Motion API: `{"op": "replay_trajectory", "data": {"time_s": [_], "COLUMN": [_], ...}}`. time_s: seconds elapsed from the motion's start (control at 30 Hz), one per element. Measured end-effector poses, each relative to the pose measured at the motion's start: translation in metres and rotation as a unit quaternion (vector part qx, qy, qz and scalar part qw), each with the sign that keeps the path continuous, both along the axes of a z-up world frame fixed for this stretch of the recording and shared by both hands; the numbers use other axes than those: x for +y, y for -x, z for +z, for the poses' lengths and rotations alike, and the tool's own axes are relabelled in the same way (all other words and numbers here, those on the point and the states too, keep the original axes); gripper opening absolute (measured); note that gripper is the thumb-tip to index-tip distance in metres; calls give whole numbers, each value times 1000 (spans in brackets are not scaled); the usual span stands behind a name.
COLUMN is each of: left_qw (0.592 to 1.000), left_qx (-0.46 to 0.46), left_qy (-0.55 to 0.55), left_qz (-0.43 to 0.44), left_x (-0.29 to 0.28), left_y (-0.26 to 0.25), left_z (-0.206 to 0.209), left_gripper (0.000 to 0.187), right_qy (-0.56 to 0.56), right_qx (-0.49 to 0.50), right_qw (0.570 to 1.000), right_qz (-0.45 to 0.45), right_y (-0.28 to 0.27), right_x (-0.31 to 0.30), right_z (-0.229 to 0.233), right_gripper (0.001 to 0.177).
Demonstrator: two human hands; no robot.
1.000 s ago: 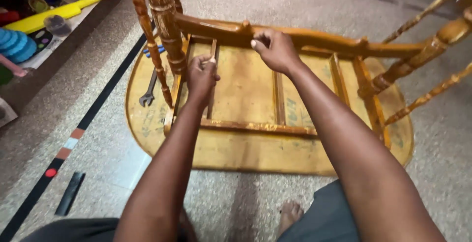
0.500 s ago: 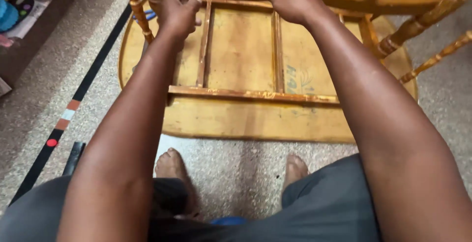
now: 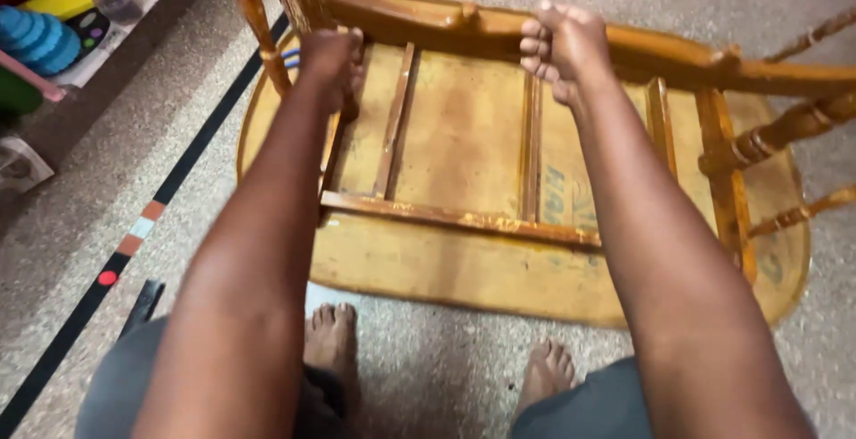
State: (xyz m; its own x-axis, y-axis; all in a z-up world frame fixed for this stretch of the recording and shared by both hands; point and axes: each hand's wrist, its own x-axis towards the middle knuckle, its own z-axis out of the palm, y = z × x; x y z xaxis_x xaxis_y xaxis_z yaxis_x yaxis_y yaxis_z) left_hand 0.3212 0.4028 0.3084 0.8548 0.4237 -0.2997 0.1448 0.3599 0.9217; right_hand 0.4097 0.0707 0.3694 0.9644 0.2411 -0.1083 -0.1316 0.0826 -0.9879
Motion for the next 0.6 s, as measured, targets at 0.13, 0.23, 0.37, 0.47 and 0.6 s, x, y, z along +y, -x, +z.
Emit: {"op": "replay_trajectory", "data": {"time_s": [0.13, 0.23, 0.37, 0.47, 0.6], "left_qw": [991, 967, 939, 931, 920], "left_qx": [-20, 19, 29, -29, -149], "left_qy": [39, 44, 102, 183, 231], "left_qz": [127, 251, 327, 315, 281], "left_x": [11, 31, 61, 82, 95], "left_y": [-33, -47, -70, -83, -97], "left_z": [-37, -61, -88, -94, -93], "left_gripper": [17, 26, 61, 80, 83], "right_qy": [-56, -76, -47, -9, 16], "right_qx": [55, 75, 109, 126, 163], "right_qw": [996, 993, 987, 982, 977], "right_qz": [30, 55, 107, 142, 138], "right_y": [-23, -32, -37, -38, -40], "right_x": [9, 17, 30, 32, 32], "right_z": [-15, -26, -38, -53, -72], "right_gripper": [17, 19, 25, 28, 29]}}
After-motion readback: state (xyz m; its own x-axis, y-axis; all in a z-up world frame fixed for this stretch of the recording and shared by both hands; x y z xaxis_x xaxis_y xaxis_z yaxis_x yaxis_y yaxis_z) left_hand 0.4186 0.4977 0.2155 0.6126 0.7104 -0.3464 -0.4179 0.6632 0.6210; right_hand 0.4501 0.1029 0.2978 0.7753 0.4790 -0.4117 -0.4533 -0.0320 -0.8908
